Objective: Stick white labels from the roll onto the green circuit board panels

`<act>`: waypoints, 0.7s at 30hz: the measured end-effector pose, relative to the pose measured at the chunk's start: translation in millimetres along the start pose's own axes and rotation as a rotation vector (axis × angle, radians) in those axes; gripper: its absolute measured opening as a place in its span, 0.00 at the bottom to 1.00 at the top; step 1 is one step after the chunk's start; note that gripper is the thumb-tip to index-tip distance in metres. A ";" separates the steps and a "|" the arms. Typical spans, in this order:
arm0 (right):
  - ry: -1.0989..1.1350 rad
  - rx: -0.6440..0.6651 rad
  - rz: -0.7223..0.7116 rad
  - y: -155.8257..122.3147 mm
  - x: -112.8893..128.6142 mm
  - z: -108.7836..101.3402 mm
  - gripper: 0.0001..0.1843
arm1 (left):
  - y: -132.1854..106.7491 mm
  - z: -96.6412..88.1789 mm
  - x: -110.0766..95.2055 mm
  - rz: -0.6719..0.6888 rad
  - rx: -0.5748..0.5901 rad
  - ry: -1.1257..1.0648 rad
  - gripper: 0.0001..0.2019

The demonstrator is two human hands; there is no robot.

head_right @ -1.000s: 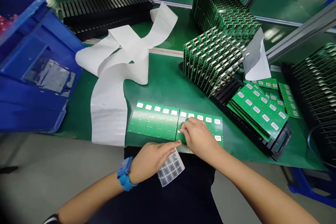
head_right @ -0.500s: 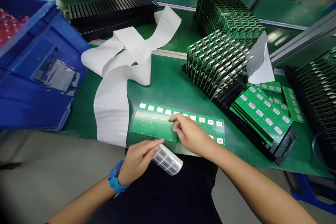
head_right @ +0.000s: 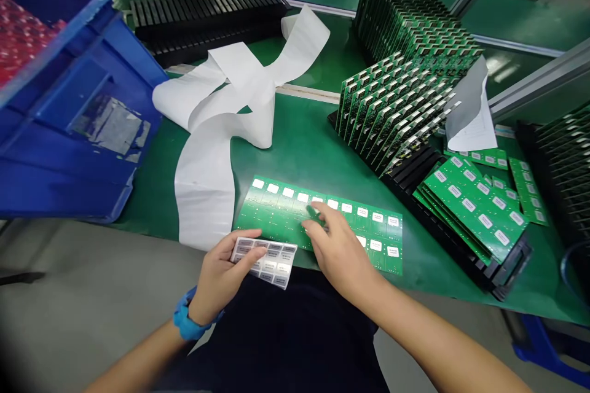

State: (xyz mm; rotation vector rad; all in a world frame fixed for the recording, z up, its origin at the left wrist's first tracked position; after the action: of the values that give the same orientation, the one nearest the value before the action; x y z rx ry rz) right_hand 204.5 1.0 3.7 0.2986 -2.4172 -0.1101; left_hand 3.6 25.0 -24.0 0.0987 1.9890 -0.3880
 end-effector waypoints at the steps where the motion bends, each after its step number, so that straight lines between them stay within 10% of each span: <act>1: 0.035 -0.052 0.004 -0.7 3.3 -2.5 0.08 | 1.0 0.9 -2.0 0.020 0.001 0.005 0.10; 9: 0.568 0.198 0.225 14.3 24.8 7.2 0.03 | -0.4 0.5 -10.7 0.219 -0.002 -0.007 0.06; 21: 0.584 0.286 0.277 8.5 24.2 8.0 0.17 | -1.5 2.8 -3.0 0.124 -0.166 0.030 0.07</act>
State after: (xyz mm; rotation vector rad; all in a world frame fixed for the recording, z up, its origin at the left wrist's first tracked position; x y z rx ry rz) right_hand 179.9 3.4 14.3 0.0986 -1.8616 0.3979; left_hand 7.0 23.0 -22.2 0.1221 2.0247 -0.1414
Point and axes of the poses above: each hand's wrist, its own y-axis towards the middle knuckle, its own z-axis out of the palm, x = y × z, the point moved 3 cm from there along y, towards the middle knuckle, and after that the axes turned 8 degrees about y, right-handed, at the moved point
